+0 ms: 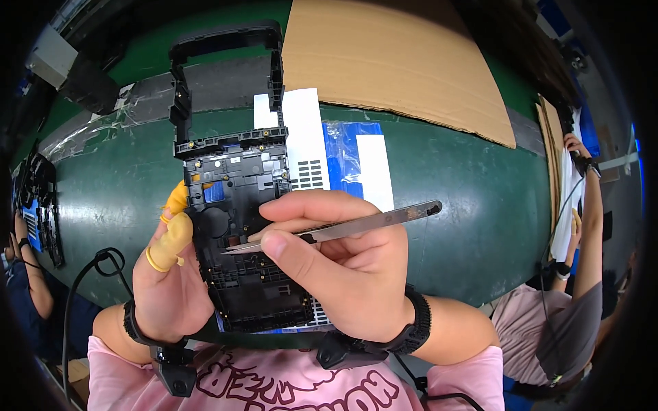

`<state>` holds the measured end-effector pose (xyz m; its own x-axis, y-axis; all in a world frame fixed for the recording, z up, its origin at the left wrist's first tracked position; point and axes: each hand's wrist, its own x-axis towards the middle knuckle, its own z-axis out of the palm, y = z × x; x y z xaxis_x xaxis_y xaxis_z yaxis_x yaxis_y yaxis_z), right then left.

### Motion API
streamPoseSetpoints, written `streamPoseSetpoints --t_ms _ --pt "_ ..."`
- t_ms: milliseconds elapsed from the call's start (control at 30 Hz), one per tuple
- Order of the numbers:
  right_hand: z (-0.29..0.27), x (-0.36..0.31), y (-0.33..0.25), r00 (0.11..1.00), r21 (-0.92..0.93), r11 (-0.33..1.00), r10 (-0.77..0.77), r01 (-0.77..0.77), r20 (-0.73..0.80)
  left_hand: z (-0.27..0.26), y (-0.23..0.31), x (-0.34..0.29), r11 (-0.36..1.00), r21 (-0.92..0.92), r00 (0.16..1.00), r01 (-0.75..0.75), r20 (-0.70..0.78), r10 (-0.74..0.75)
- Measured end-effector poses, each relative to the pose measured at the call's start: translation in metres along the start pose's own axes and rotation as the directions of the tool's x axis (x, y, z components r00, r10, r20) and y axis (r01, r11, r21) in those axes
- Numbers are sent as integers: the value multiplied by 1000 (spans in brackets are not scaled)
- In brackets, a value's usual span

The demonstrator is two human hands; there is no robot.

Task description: Use tweezers to carefully position and attach small components and labels onto a plastic electronic device housing.

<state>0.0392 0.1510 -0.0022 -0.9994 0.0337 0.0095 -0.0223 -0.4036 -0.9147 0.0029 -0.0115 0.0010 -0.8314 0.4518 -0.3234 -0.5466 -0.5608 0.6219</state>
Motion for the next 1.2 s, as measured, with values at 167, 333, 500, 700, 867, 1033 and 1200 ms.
streamPoseSetpoints --t_ms 167,333,500,700,867,1033,1200 --pt "0 -1 -1 1000 -18 1000 6 -6 0 -5 1 -2 998 -69 1000 10 29 -8" --pt "0 -1 0 1000 -34 999 15 -16 -7 -5 1 -2 989 -148 999 25 39 -19" --pt "0 1 3 1000 -43 999 -12 11 -12 -6 0 -1 989 -144 999 19 48 -12" --pt "-1 2 -6 994 -90 996 18 -28 -112 -5 2 0 980 -192 998 49 40 -42" --pt "-17 3 -20 983 -69 994 -99 89 -155 -9 3 3 992 112 998 -58 -10 60" --pt "-29 5 -26 963 -57 984 -175 166 -206 -12 26 45 936 307 982 -173 -19 188" --pt "-37 18 -18 989 -134 990 -57 39 -136 -18 115 145 923 319 975 -214 3 224"
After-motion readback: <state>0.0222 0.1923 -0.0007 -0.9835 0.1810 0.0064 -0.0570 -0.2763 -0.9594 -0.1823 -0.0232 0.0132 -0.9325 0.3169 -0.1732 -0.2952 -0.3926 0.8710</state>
